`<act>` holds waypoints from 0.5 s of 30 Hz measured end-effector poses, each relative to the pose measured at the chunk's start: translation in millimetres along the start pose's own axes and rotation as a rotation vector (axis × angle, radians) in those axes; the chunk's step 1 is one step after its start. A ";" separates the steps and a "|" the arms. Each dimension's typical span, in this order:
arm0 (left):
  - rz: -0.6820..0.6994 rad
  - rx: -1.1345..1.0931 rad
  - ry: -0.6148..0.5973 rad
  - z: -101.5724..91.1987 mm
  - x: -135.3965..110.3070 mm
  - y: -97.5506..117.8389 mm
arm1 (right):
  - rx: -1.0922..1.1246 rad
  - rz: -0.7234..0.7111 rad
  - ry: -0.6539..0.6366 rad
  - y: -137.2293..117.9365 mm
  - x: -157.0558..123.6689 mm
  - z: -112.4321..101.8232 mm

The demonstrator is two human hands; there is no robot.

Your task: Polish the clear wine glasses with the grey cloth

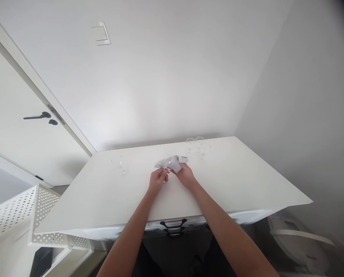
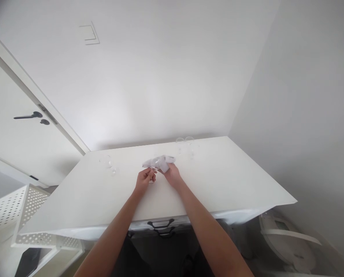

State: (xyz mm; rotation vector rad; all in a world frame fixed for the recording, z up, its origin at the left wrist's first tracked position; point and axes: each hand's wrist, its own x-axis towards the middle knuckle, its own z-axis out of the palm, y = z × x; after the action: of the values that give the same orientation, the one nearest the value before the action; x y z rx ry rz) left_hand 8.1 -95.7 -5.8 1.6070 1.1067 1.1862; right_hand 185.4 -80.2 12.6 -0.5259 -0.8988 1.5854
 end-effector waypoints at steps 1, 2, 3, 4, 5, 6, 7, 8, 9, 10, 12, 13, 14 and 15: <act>-0.023 -0.036 0.042 -0.3 0.7 0.3 | -0.049 -0.037 0.006 1.4 -1.1 1.3; -0.046 -0.064 0.074 -0.4 1.2 0.5 | -0.111 -0.079 0.010 2.3 -2.7 2.2; -0.064 -0.082 0.092 -0.3 1.5 0.7 | -0.187 -0.125 0.009 2.8 -4.5 2.6; -0.077 -0.094 0.090 0.0 1.6 0.7 | -0.273 -0.179 -0.001 2.9 -6.3 2.6; -0.082 -0.103 0.069 0.4 1.6 0.5 | -0.369 -0.240 -0.023 3.1 -7.9 2.0; -0.078 -0.108 0.039 1.0 1.5 0.2 | -0.471 -0.306 -0.054 3.3 -9.1 1.0; -0.069 -0.106 0.006 1.5 1.3 -0.1 | -0.577 -0.378 -0.086 4.0 -9.7 -0.6; -0.061 -0.095 -0.021 2.2 0.8 -0.6 | -0.682 -0.451 -0.109 5.2 -9.7 -2.6; -0.057 -0.073 -0.039 2.7 0.3 -0.9 | -0.783 -0.525 -0.120 7.1 -9.0 -4.9; -0.057 -0.040 -0.053 3.3 -0.5 -1.1 | -0.877 -0.599 -0.115 9.4 -8.0 -7.2; -0.048 0.052 -0.087 4.3 -2.6 -0.5 | -1.024 -0.735 -0.067 14.9 -5.8 -11.4; -0.030 0.101 -0.109 4.7 -3.9 0.3 | -1.069 -0.785 -0.030 17.3 -5.1 -12.9; -0.002 0.146 -0.129 5.1 -5.2 1.4 | -1.091 -0.818 0.011 19.0 -4.9 -13.7; 0.032 0.184 -0.142 5.4 -6.5 2.8 | -1.090 -0.834 0.048 19.7 -5.2 -14.0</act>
State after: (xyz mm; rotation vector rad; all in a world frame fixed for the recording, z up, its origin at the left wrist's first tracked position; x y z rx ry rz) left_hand 12.8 -103.3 -5.8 1.8254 1.1288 0.9965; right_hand 184.9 -82.0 -12.1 -0.7736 -1.6485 0.2358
